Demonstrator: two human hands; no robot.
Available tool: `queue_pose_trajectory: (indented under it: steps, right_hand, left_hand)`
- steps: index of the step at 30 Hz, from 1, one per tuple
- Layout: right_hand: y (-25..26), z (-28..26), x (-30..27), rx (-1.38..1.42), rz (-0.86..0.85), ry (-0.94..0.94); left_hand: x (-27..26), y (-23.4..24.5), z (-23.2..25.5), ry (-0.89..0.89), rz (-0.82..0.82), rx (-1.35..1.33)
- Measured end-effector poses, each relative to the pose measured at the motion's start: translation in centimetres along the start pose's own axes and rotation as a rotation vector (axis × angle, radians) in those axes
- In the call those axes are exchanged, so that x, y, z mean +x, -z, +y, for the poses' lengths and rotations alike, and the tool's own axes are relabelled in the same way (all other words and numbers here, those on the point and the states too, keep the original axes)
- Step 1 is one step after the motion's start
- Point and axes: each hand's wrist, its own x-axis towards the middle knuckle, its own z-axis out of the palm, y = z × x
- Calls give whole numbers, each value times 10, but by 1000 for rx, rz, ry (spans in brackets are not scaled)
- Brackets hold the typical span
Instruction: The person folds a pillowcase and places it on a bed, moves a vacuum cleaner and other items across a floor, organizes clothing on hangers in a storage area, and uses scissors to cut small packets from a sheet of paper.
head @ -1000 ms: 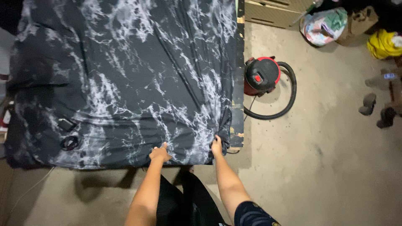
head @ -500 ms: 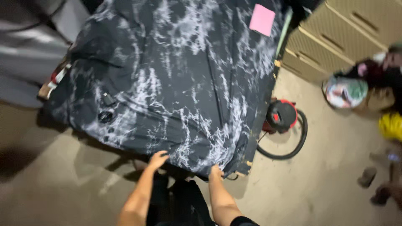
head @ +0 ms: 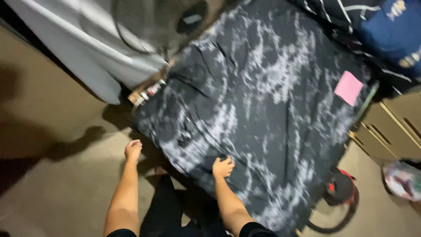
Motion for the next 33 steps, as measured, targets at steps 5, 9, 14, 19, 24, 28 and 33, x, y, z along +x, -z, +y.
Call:
queue_pose_trajectory:
  steps: [5,9,14,19,24,28,33]
  right_hand:
    - [-74,-112,-30,52,-65,36]
    - [-111,-151,-34,42,50,254]
    - [-129,-165,-29,38,-106,294]
    - [-135,-169,-20,-67,-223,224]
    - [-128,-178,0,67,-352,145]
    - [-112,-183,25,45,-491,79]
    - [-108,-188,37,-19,-582,9]
  left_hand:
    - [106,1,37,-148,47,522]
    - [157,-25,40,-339,41,586]
    - [171,-43,40,-373,70,767]
    - [173,-48,48,-446,65,719]
    - [182,-37,50,-316,44,773]
    - [172,-13,45,-296,17,816]
    - [151,26,36,35,-91,1064]
